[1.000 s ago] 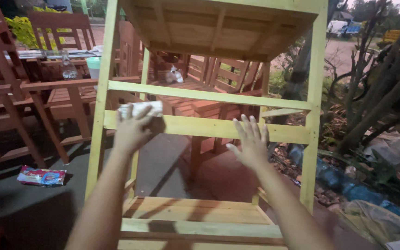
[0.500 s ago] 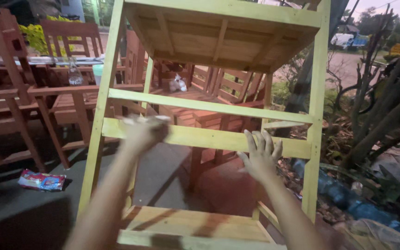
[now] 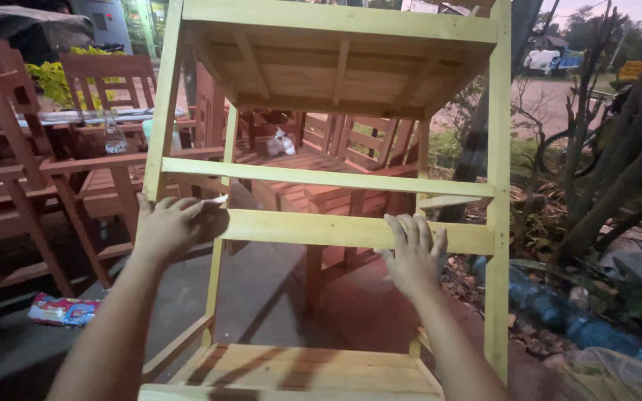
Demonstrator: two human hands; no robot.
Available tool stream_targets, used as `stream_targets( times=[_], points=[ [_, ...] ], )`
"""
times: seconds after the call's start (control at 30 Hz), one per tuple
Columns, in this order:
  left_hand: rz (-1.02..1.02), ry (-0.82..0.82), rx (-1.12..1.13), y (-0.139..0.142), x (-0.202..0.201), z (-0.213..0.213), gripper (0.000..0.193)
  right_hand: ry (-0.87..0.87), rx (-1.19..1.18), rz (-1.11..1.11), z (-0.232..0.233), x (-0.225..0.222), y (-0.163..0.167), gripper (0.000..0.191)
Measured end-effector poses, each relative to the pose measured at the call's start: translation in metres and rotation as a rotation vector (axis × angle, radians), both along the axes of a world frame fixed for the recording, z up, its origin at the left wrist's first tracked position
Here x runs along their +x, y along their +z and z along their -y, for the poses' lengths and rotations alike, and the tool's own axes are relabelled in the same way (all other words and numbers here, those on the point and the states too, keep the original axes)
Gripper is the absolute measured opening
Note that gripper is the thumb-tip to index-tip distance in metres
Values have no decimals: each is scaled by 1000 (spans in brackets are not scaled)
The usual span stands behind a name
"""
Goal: The person wipes the rails of an unfinished wooden shelf frame with a cloth, then sands the rails and edges of the frame by hand with a sanding block, working around the frame section by section. Another person nearby sands small wooden pieces on a table.
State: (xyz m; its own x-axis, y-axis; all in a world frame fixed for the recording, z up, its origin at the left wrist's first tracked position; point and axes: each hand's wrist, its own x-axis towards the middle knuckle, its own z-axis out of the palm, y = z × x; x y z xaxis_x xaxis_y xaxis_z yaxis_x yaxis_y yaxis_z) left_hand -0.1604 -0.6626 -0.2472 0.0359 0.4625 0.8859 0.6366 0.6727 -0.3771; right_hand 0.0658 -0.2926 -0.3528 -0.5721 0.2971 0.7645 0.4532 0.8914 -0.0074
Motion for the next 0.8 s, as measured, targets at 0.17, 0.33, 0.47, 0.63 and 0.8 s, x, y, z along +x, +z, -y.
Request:
stream_targets(
  times=[0.17, 0.33, 0.47, 0.63, 0.8],
  points=[
    [814, -236, -218, -12, 31, -69, 20, -24, -19, 0, 4, -2, 3, 80],
    [476, -78, -349, 0, 35, -73, 47, -5, -24, -40, 7, 0, 4, 80],
    [441, -58, -230, 10, -8, 2, 31, 31, -38, -39, 4, 0, 3, 81],
    [654, -194, -132, -24, 25, -62, 55, 45, -51, -19, -5, -5, 0, 79],
    [208, -183, -104, -54, 130, -211, 67, 68, -109, 8, -20, -2, -2, 88]
  ],
)
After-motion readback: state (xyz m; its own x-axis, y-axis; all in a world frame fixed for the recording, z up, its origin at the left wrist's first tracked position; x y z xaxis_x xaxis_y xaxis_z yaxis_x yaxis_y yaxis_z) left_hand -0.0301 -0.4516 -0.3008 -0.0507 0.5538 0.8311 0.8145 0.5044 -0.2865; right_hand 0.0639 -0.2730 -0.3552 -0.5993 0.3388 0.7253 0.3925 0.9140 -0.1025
